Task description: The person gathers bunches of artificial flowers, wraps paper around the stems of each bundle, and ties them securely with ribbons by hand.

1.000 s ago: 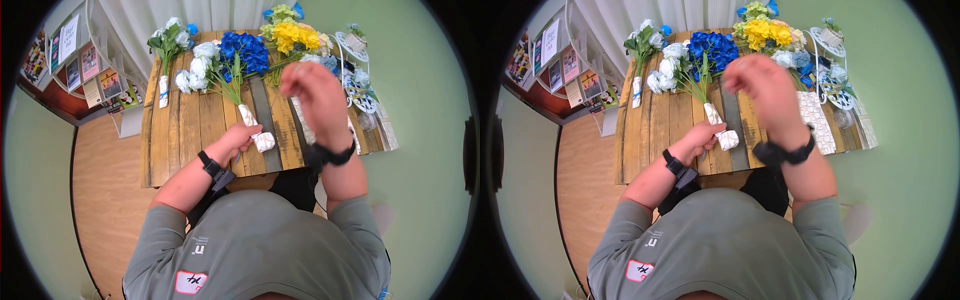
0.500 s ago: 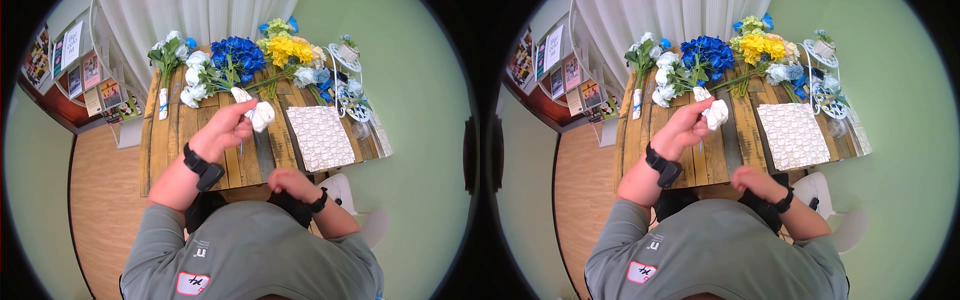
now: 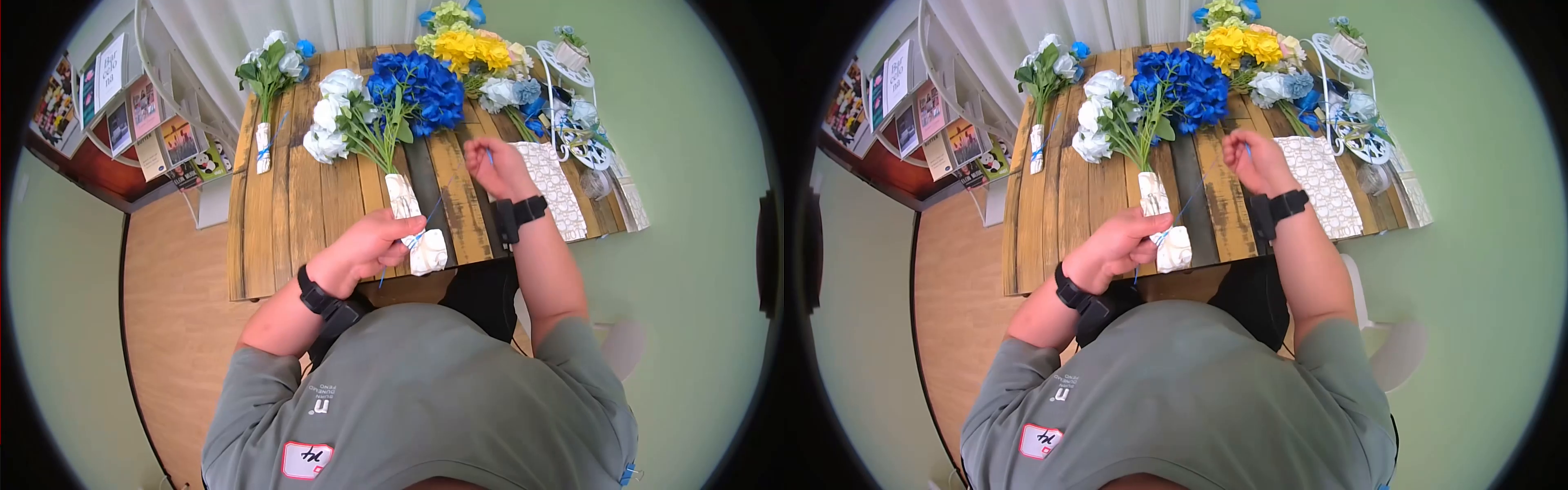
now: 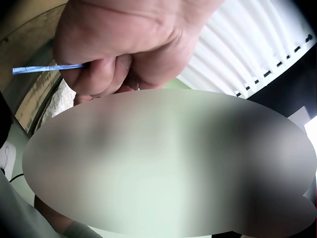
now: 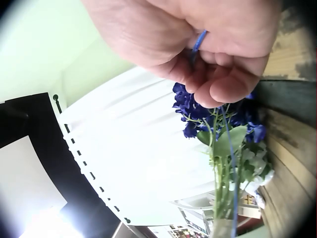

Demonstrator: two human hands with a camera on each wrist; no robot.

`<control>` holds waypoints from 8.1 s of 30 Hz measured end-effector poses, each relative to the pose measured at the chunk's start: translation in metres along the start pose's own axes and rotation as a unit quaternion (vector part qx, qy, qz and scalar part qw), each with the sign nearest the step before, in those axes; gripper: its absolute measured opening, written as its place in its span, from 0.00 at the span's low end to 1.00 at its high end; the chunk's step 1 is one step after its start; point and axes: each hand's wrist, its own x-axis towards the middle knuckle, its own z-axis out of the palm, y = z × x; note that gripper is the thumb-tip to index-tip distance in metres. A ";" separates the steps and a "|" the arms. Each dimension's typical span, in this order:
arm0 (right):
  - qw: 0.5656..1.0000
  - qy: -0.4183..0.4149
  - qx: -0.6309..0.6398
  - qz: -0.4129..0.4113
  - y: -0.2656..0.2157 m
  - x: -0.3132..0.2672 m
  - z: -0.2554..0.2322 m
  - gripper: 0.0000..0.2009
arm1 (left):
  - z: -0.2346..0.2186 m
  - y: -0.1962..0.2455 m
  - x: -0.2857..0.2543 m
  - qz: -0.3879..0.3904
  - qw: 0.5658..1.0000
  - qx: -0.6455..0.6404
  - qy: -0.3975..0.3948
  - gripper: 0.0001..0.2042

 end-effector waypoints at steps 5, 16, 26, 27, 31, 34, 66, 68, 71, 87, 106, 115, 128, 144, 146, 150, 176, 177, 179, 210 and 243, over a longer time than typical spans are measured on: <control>0.987 -0.024 -0.076 -0.140 -0.029 -0.037 0.076 0.08 | -0.019 -0.024 0.033 0.045 0.988 0.070 0.128 0.11; 0.776 -0.265 -0.507 -0.264 0.077 -0.155 0.153 0.05 | -0.012 0.006 0.083 0.126 0.987 -0.043 0.090 0.10; 0.992 -0.092 -0.056 -0.063 0.067 -0.102 0.017 0.09 | -0.008 0.024 0.012 0.107 0.989 -0.106 0.002 0.08; 0.996 -0.062 -0.018 -0.065 0.057 -0.098 0.018 0.09 | -0.017 0.016 0.015 0.098 0.990 -0.104 -0.010 0.09; 0.995 -0.030 0.009 -0.091 0.028 -0.084 0.040 0.08 | -0.025 -0.003 0.022 0.098 0.994 -0.053 0.018 0.11; 0.989 -0.047 -0.062 -0.125 0.019 -0.079 0.061 0.08 | -0.038 -0.012 0.035 0.086 0.995 0.005 0.058 0.11; 0.844 -0.225 -0.475 0.109 0.143 0.083 0.173 0.08 | -0.121 -0.033 0.024 0.210 0.780 0.430 0.403 0.11; 0.842 -0.233 -0.476 0.102 0.149 0.087 0.172 0.08 | -0.133 -0.037 0.025 0.231 0.765 0.438 0.412 0.10; 0.876 -0.234 -0.420 0.046 0.149 0.081 0.170 0.08 | -0.141 -0.034 0.017 0.241 0.745 0.465 0.413 0.09; 0.937 -0.167 -0.307 0.014 0.206 0.050 0.138 0.11 | -0.163 -0.030 -0.011 0.206 0.777 0.428 0.412 0.06; 0.733 -0.237 -0.590 -0.243 0.212 0.050 0.137 0.06 | -0.154 -0.020 -0.031 0.178 0.815 0.333 0.439 0.06; 0.848 -0.195 -0.480 -0.110 0.216 0.051 0.136 0.09 | -0.150 -0.022 -0.033 0.175 0.870 0.186 0.422 0.04; 0.794 -0.172 -0.551 -0.192 0.216 0.049 0.141 0.08 | -0.115 -0.021 -0.074 0.210 0.746 0.415 0.477 0.12; 0.826 -0.230 -0.507 -0.090 0.219 0.056 0.132 0.10 | -0.163 0.030 -0.036 0.216 0.899 0.147 0.351 0.07; 0.849 -0.227 -0.473 -0.059 0.222 0.061 0.129 0.11 | -0.185 0.012 -0.040 0.189 0.912 0.032 0.363 0.09; 0.878 -0.231 -0.419 -0.028 0.221 0.064 0.130 0.11 | -0.171 0.000 -0.053 0.098 0.940 0.122 0.302 0.08; 0.893 -0.265 -0.362 -0.031 0.178 0.049 0.133 0.07 | -0.167 0.027 -0.036 0.088 0.988 0.076 0.103 0.07; 0.893 -0.263 -0.363 -0.032 0.176 0.049 0.132 0.07 | -0.167 0.028 -0.036 0.077 0.989 0.093 0.089 0.07; 0.855 -0.288 -0.414 -0.116 0.172 0.050 0.132 0.07 | -0.173 0.028 -0.034 0.069 0.987 0.125 0.071 0.06; 0.902 -0.276 -0.333 0.015 0.167 0.051 0.129 0.08 | -0.167 0.016 -0.026 0.085 0.974 0.157 0.140 0.06; 0.750 -0.167 -0.553 -0.322 0.180 0.022 0.144 0.06 | -0.131 -0.019 -0.017 0.337 0.657 0.492 0.462 0.04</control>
